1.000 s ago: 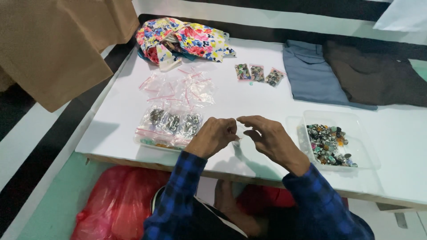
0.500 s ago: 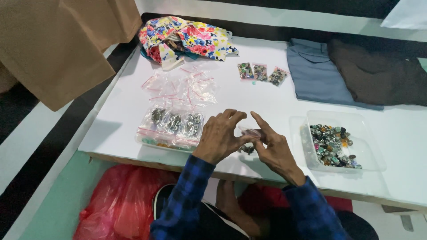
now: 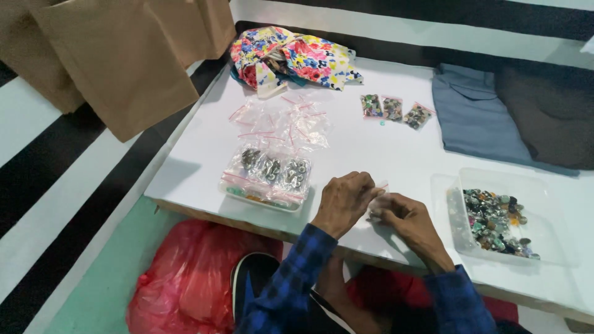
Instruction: Sorting small black buttons from a container and placing them into small plastic bags on a work table.
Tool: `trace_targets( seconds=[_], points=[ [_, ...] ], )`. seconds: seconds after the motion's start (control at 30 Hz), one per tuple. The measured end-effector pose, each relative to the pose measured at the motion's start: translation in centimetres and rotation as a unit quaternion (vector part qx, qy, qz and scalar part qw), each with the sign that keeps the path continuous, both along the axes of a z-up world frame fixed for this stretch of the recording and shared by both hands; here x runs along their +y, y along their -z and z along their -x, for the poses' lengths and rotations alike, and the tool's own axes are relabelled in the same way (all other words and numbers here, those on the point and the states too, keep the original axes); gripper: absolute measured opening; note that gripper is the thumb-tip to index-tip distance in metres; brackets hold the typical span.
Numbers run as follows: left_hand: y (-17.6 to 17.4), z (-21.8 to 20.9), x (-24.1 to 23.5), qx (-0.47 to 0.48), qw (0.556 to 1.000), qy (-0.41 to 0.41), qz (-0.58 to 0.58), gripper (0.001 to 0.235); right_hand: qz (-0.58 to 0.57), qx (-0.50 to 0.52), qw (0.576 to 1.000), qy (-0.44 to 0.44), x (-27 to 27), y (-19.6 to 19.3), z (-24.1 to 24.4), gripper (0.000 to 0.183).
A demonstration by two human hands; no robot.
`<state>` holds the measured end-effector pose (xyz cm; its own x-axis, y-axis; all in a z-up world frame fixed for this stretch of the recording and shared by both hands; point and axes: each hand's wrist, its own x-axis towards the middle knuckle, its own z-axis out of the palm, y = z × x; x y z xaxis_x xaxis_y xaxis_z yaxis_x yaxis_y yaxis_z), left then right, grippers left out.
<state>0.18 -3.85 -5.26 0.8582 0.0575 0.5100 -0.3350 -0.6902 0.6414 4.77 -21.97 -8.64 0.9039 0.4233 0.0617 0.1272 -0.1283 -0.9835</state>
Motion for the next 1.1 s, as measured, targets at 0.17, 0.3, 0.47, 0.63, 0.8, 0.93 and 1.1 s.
trace_targets(
  seconds=[0.17,0.3,0.47,0.63,0.8,0.93,1.1],
  points=[
    [-0.9,0.8,0.4,-0.023,0.99,-0.017,0.136,0.024,-0.102,0.07,0.992,0.02,0.0,0.7,-0.1,0.044],
    [-1.1,1.5,0.6,-0.017,0.957,-0.06,0.282,0.023,-0.187,0.136,0.971,0.062,0.2,1.6,-1.2,0.032],
    [-2.1,2.1,0.7,-0.002,0.922,-0.086,0.377,0.02,-0.2,0.163,0.964,0.058,2.0,-2.1,0.7,0.035],
    [-2.9,2.9,1.0,0.024,0.889,-0.093,0.448,0.019,-0.2,0.149,0.967,0.062,2.8,-3.0,0.6,0.031],
    [-2.8,3.5,0.6,0.057,0.847,-0.083,0.523,0.019,-0.179,0.127,0.972,0.083,3.7,-4.6,0.2,0.032],
    [-0.7,2.7,0.5,0.066,0.815,-0.076,0.571,0.022,-0.154,0.119,0.977,0.084,3.8,-7.1,0.8,0.035],
    [-1.0,3.0,-0.7,0.081,0.792,-0.051,0.602,0.02,-0.132,0.095,0.985,0.063,3.6,-7.8,0.8,0.042]
  ],
)
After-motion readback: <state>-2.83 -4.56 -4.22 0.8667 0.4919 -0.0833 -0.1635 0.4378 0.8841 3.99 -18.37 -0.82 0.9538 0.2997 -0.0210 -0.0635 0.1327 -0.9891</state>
